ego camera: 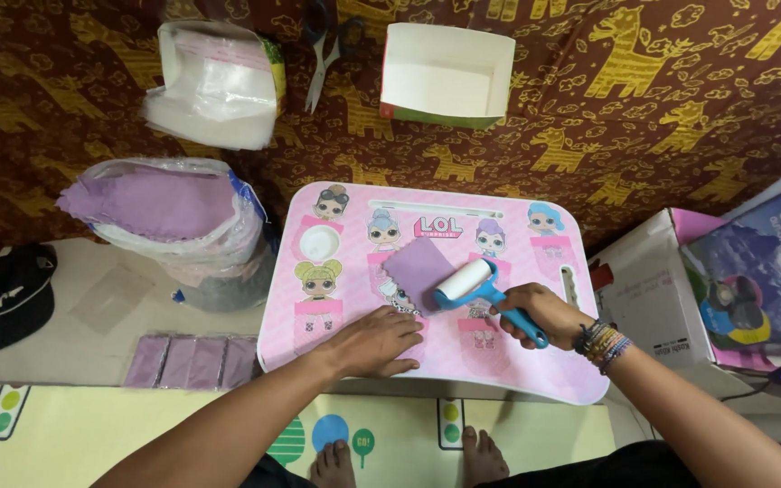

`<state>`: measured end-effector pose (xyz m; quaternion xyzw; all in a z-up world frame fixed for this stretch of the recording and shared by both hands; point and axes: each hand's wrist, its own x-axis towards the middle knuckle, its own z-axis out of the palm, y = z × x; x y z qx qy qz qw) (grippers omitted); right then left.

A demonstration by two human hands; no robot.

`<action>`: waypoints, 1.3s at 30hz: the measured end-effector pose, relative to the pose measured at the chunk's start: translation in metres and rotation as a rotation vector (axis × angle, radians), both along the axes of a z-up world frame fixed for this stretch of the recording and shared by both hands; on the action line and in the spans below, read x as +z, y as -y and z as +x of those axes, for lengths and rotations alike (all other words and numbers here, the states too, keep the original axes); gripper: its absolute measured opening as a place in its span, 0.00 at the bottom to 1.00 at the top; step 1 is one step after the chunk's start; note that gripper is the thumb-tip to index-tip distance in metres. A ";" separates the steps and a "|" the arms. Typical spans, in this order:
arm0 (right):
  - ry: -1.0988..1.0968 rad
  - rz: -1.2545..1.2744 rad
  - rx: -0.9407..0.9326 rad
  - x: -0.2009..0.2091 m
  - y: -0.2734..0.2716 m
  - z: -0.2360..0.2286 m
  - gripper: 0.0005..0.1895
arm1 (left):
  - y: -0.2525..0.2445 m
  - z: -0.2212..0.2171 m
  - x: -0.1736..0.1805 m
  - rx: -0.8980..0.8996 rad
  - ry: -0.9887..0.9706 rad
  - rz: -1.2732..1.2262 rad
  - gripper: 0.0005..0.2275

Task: Cleaning small purple pads with a lint roller and packaging them into individual plastic bags.

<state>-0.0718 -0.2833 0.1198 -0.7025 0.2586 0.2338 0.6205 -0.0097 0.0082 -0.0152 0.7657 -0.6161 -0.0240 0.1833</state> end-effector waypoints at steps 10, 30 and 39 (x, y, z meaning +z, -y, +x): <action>-0.007 -0.028 0.071 -0.010 -0.017 0.021 0.09 | 0.001 0.004 -0.008 -0.026 -0.010 -0.086 0.18; 0.063 0.023 0.063 -0.021 -0.058 0.068 0.11 | -0.001 0.007 -0.006 -0.034 -0.071 -0.064 0.17; -0.005 0.012 0.027 -0.011 -0.027 0.006 0.10 | -0.006 0.002 0.007 -0.037 -0.046 -0.062 0.14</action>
